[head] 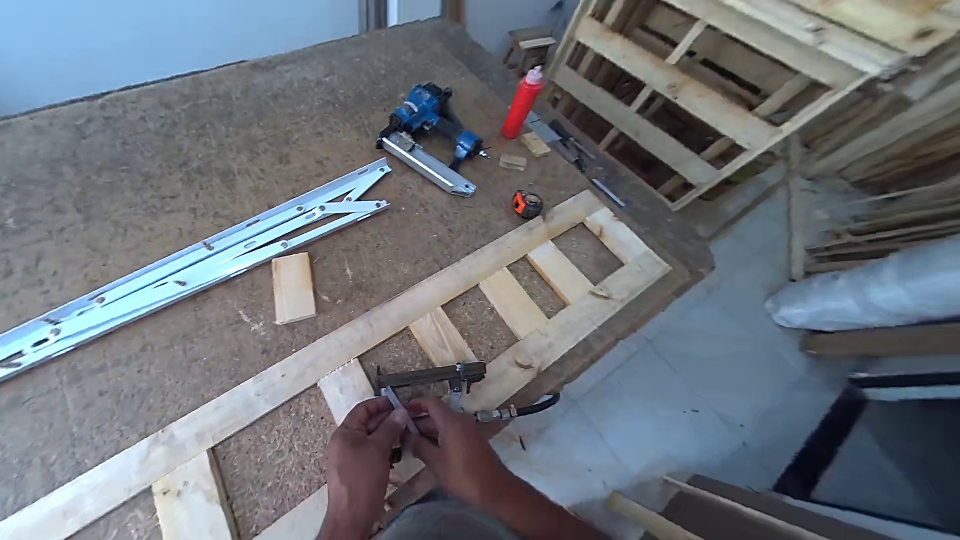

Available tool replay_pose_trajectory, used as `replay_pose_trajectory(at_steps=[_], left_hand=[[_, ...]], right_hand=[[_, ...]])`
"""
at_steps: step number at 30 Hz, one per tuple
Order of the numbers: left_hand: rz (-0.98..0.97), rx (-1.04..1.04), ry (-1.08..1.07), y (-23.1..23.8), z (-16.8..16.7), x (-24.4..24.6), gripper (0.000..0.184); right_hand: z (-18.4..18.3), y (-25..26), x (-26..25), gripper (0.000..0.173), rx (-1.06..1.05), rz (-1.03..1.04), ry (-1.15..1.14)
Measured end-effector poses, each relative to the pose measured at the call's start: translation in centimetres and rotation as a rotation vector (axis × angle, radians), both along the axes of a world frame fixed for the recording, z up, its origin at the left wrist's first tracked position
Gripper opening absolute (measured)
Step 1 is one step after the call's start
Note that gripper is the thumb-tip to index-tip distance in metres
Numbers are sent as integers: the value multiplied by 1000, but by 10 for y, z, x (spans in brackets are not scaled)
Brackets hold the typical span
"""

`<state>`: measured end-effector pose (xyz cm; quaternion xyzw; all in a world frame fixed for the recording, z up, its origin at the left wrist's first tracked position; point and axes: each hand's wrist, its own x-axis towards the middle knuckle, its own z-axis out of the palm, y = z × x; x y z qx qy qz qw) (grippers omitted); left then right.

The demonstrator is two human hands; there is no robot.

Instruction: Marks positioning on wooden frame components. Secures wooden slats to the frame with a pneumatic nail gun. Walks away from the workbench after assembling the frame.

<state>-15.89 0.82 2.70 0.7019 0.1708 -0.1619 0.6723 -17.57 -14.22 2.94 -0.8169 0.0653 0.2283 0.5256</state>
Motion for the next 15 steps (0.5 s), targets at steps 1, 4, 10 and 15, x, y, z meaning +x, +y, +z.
replay_pose_trajectory(at_steps=[1,4,10,15], left_hand=[[-55,78,-17,4,-9,3,41],[-282,455,65,20,-49,17,75],[-463,815,283,-1,-75,43,75],[-506,758,350,7,-73,62,62]], right_hand=[[-2,-16,4,43,-90,-16,-13],[-32,-82,24,39,-444,-154,70],[-107,-159,39,32,-900,-255,115],[-55,-100,19,59,-752,-179,166]])
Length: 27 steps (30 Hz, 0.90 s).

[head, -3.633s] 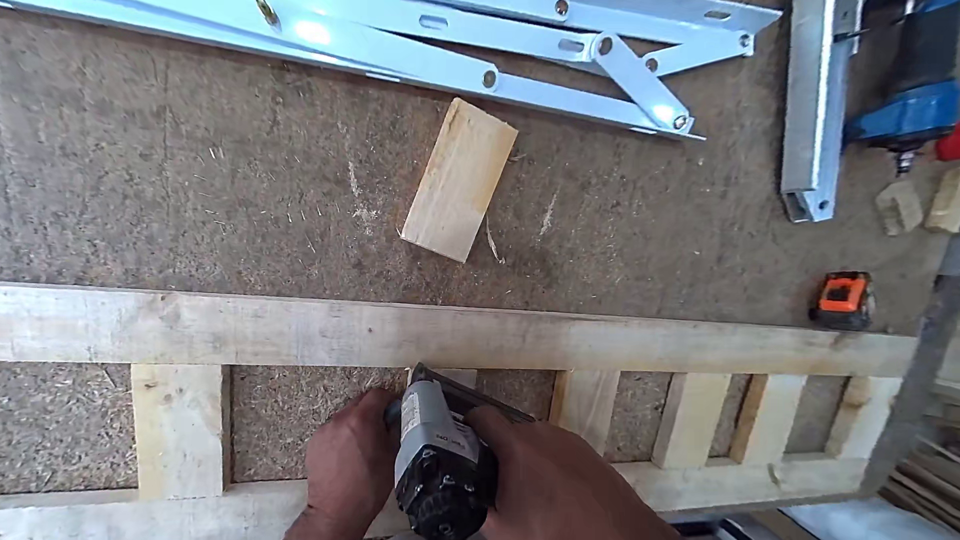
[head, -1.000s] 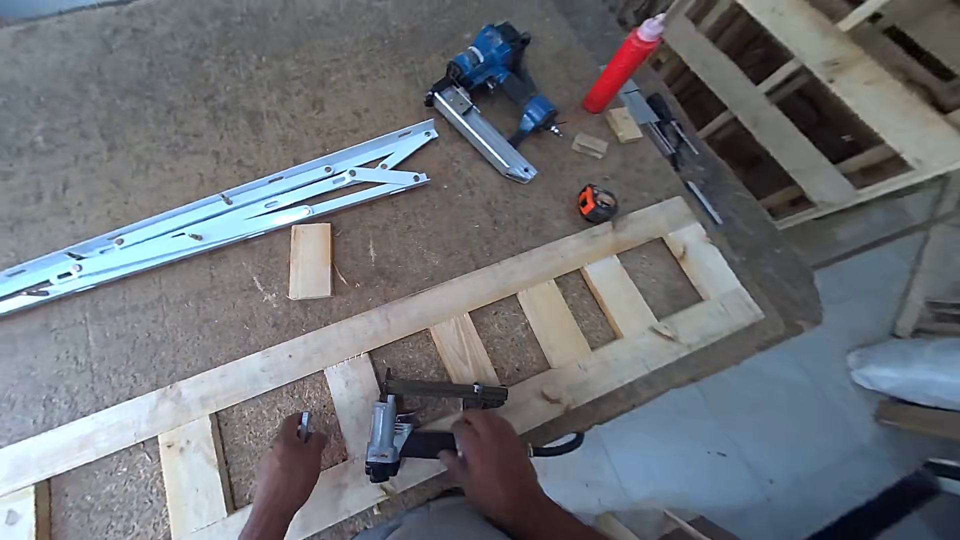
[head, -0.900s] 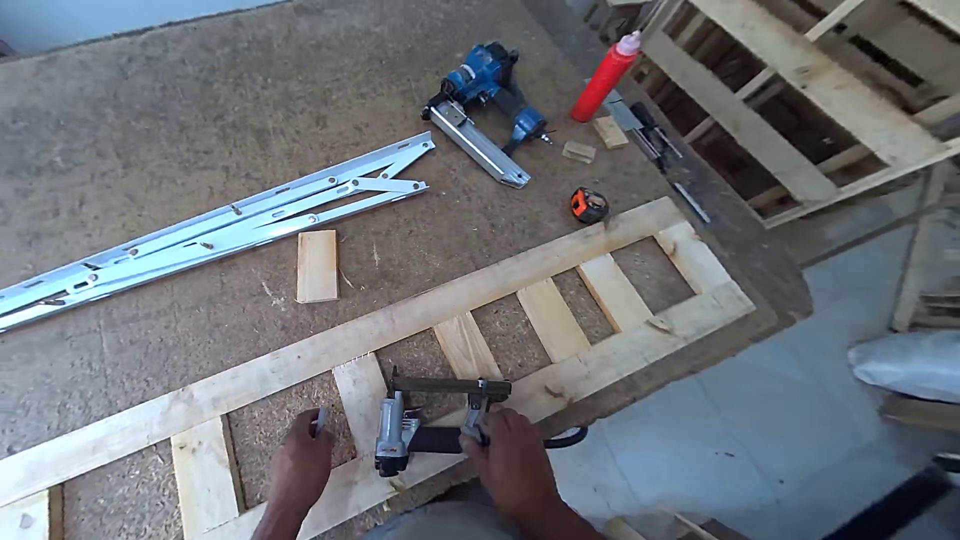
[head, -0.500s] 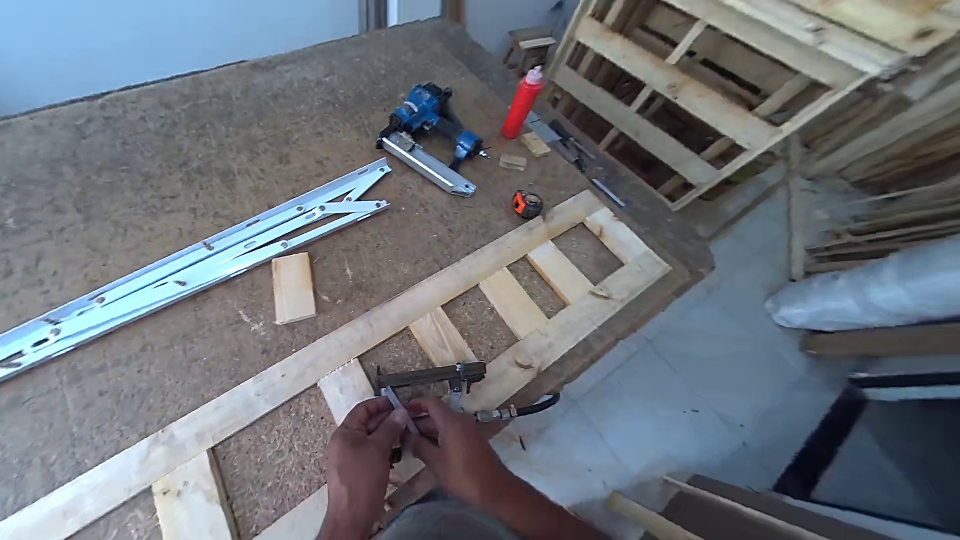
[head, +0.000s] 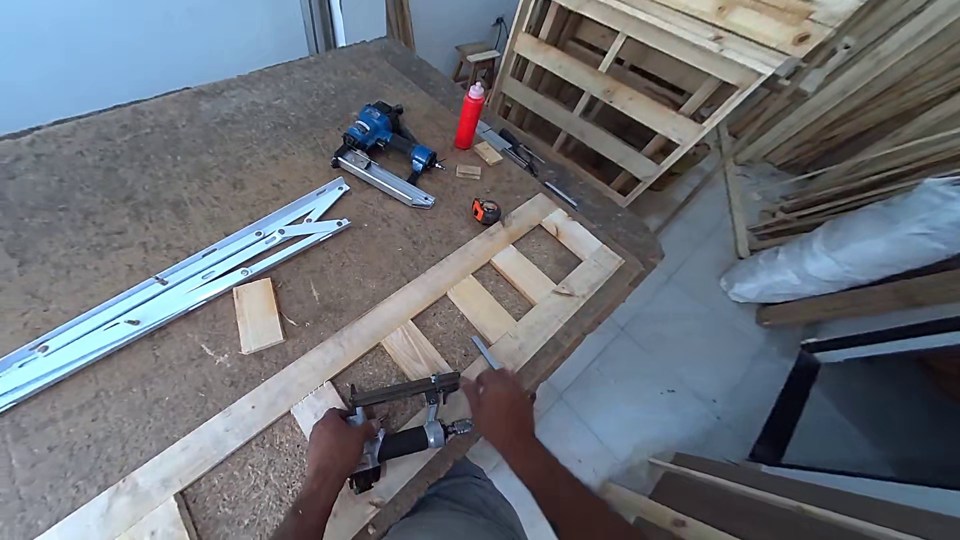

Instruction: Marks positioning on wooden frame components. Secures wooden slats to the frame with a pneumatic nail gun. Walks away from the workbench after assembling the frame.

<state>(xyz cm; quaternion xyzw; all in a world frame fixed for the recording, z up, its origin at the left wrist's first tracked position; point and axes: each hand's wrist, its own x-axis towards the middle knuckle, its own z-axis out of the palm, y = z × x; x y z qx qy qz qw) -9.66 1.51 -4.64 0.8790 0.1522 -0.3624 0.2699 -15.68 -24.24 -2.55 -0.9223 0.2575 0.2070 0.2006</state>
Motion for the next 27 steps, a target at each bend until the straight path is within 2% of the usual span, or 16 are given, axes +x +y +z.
replay_pose_trajectory(at_steps=[2,4,7,9,13,16,19,21,22,23,25,27], left_hand=[[11,-4,9,0,0,0,62],[27,-38,7,1,1,-1,62],[67,-138,-14,7,3,-10,55],[116,-276,-36,11,6,-20,54],[206,-682,-26,11,14,-58,72],[231,-834,-31,10,15,-94,60],[111,-910,-174,17,12,-113,49],[-21,-963,-292,28,9,-116,48],[-76,-993,-347,34,6,-116,49],[-113,-1021,-391,40,3,-119,47],[-151,-1080,-454,49,-2,-124,41],[-179,-1128,-493,53,-3,-127,38]], right_hand=[[8,32,1,75,80,51,171],[1,53,8,79,51,15,193],[-9,63,11,74,10,-63,172],[-15,62,5,65,32,-122,129],[-29,53,-29,50,179,-242,-161],[-30,52,-61,45,285,-245,-334],[-32,44,-95,40,342,-178,-544],[-30,31,-118,47,430,-93,-656],[-25,24,-126,55,519,-110,-656],[-20,19,-133,62,625,-190,-640],[-7,10,-133,49,909,-518,-637],[-8,-8,-127,74,1128,-820,-654]])
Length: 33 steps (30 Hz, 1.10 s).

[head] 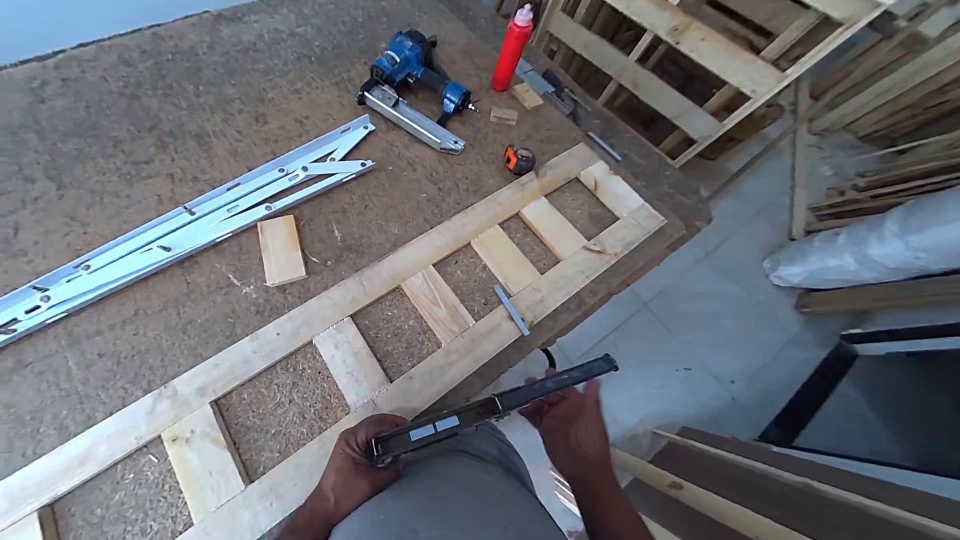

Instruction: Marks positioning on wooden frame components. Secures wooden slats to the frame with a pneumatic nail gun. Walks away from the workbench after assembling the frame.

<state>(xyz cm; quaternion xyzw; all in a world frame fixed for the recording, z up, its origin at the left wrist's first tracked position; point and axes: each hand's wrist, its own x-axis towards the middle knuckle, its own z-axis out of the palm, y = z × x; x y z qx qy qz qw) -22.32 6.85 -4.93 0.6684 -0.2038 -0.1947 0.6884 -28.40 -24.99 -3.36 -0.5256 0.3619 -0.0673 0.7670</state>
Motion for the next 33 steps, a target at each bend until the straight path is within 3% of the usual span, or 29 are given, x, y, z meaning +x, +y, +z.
replay_pose_trajectory(at_steps=[2,7,9,12,15,17,20,28,33], left_hand=[[-14,-23,-21,1,4,-2,37],[-3,-56,-46,3,17,-4,35],[-17,-64,-65,7,24,-5,33],[-70,-82,-108,12,30,-3,27],[-70,-83,-122,11,32,-2,25],[-65,-87,-140,9,35,-1,21],[-55,-111,-149,8,40,0,18],[-41,-158,-180,9,46,8,14],[-28,-101,-70,13,43,3,19]], right_hand=[[-4,-17,1,89,127,-152,-21],[2,-70,0,83,-52,-294,-249],[14,-94,0,89,-79,-176,-315],[35,-108,9,97,-8,167,-391],[54,-90,21,88,21,515,-392],[64,-66,25,86,-85,655,-344],[78,-41,27,87,-226,670,-311],[88,-38,36,98,-137,683,-416],[78,26,39,98,-389,725,-453]])
